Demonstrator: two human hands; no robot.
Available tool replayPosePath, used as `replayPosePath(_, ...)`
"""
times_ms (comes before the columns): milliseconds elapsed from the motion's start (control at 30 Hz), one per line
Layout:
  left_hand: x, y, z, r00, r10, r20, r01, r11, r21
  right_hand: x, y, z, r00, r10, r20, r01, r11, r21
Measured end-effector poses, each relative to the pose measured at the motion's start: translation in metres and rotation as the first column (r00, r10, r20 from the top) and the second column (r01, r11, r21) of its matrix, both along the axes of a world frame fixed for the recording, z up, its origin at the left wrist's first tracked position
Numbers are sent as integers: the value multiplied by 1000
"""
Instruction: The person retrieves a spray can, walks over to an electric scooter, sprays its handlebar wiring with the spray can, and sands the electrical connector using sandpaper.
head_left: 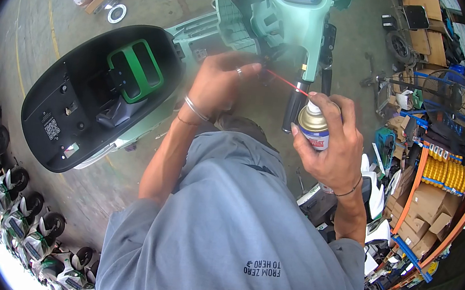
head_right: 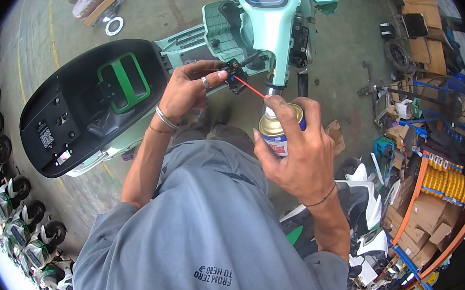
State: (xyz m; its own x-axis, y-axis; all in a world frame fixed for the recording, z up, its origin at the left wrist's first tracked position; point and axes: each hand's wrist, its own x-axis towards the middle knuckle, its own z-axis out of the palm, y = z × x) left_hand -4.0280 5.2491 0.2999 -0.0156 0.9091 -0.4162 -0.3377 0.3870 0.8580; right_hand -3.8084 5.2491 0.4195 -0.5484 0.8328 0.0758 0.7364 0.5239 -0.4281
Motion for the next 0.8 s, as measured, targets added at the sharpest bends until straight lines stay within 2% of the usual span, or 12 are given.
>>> replayPosePath(100,-1,1,-1,1000,-3,-5,3,1000,-3,-3,-1,1,999,42,-8,-42,999,-9)
replayPosePath(533,-1,2,-6,999,-17,-51,18,1000,15,-1,-2,2,999,-44,15,44,999,-1)
replayPosePath(800,-1,2,-9,998,-23,-63,24,1000,18,-3,-4,4,999,-11,40,10,1000,8)
